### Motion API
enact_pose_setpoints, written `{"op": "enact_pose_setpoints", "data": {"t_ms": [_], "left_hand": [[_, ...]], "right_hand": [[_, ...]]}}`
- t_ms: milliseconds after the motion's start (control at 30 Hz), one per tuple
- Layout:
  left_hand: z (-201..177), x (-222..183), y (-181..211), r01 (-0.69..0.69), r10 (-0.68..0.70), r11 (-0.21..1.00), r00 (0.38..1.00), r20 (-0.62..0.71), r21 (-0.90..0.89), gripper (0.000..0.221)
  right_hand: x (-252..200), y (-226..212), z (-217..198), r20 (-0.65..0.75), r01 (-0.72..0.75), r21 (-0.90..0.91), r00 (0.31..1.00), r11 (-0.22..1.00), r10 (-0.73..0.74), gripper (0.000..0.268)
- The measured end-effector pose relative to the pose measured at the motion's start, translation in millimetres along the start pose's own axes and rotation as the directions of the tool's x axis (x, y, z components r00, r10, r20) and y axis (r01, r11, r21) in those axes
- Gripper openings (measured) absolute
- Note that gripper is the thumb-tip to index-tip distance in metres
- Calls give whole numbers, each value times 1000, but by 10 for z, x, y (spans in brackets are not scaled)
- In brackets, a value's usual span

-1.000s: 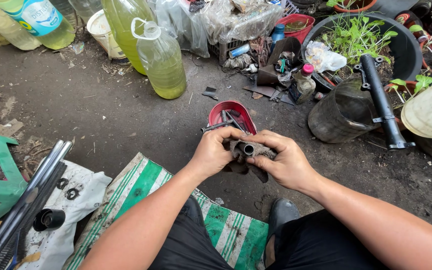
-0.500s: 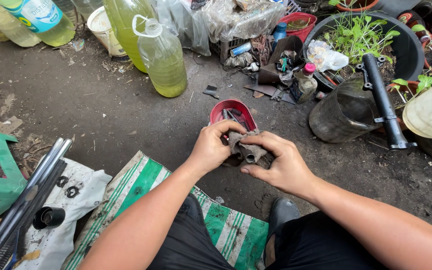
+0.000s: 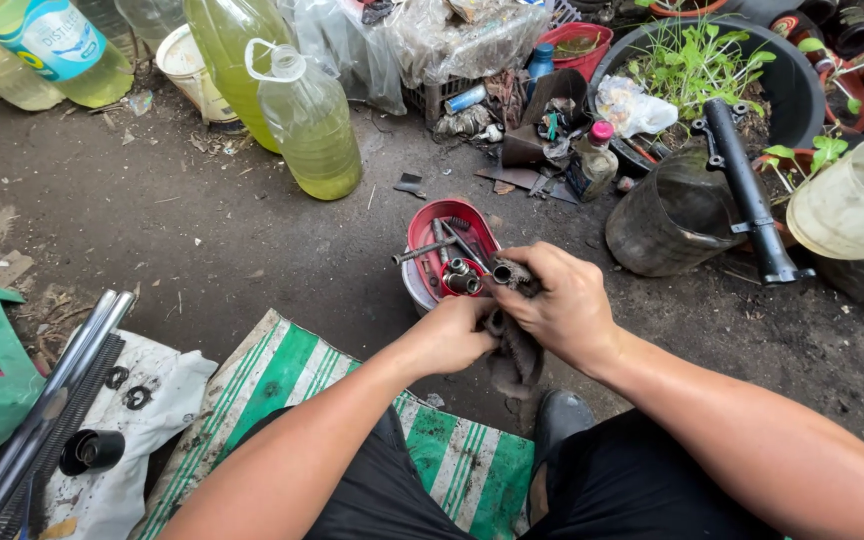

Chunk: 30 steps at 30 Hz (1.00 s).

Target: Cleaning and reassembling motorcycle suspension components using a rag and a container

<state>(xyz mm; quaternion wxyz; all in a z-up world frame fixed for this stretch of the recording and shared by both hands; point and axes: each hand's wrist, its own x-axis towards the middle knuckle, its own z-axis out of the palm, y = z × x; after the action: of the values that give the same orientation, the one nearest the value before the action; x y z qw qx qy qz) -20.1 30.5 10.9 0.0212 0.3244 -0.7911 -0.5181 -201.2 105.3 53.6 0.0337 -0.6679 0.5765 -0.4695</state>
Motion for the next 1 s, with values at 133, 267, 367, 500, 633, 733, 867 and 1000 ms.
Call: {"op": "enact_pose_setpoints", "data": {"t_ms": [133,267,367,500,633,733,867,1000], "left_hand": [[-42,-46,54,-7,7,1000,1000,-6,-13,33],[-52,-48,41,7,-7,1000,1000,-4,29,36],[-77,-61,78,5,-5,999,1000,-11,31,37],[-72,-30,33,10,-9,1000,1000,-23,30,38],[-104,-54,76,13,-13,1000,999,-42,3,34],[-105,-40,69,21,-21,1000,998,-54,-9,32],[-168,-94,139,28,-31,998,998,-51,-54,38],[-123,13,-118,-78,48,988,975,-219,-132,36]], "right_hand": [[-8,15,-4,-18,16,7,1000,1000,-16,33],[-23,2,-31,-11,28,-23,1000,999,-28,33],[-30,27,-18,-24,60,-6,998,998,-60,32],[-46,35,-42,-22,77,-10,997,997,-77,31],[-35,-2,-85,-26,117,-3,993,993,-117,27],[-26,-33,-101,-39,127,-5,991,992,-127,25],[64,-77,-248,37,-238,75,971,968,235,31],[116,442,-139,236,-568,656,780,497,579,36]]}}
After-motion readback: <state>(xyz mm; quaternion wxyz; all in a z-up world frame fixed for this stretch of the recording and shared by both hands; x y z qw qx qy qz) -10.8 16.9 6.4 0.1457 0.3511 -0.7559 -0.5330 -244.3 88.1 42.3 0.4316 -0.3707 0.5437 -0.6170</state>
